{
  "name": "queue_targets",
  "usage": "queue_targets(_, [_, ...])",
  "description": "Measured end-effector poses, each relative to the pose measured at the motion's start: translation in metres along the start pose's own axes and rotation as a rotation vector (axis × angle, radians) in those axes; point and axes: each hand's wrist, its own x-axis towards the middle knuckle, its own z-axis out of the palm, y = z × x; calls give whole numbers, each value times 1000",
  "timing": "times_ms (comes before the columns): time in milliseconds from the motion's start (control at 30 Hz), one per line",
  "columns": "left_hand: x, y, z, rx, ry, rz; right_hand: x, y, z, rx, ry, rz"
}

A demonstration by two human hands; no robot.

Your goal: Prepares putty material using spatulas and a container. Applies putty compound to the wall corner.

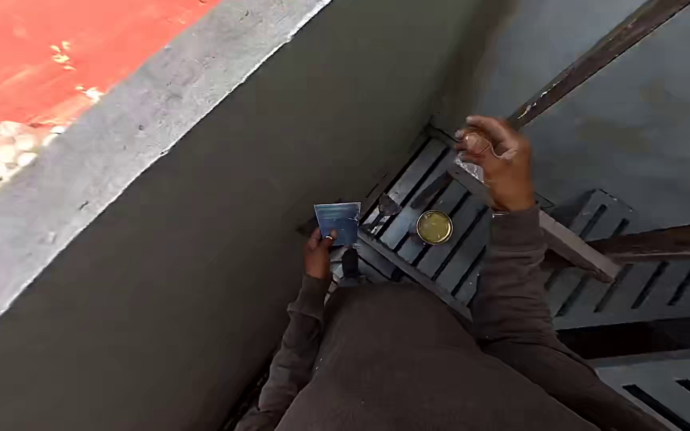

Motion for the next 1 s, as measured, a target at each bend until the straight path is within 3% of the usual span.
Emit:
queue_targets(67, [-5,-17,8,72,-63,-56,-54,124,4,-58,52,463])
queue_targets(133, [-13,-36,13,158,-109,-137,-114,231,17,-138,73,785])
queue_targets(200, [-22,-52,17,252,-161,-206,-168,288,32,-233,73,975])
queue_targets(333, [-28,-85,27,423,-241,-302,-219,331,49,-371,30,1048])
queue_targets(433, [-17,-127,21,467,-242,-380,-215,358,69,-475,10,1048])
queue_targets(633, [32,-229,10,527,-160,-481,-155,426,88,-668,83,923])
queue_targets(767, [52,-259,-2,454,-124,-514,-93,460,133,-548,-150,790])
queue_targets(867, [65,-265,-16,424,-104,-560,-68,499,198,-286,-259,975])
queue_targets(1000, [76,-257,-29,428,-72,-550,-53,563,262,-128,-61,1326])
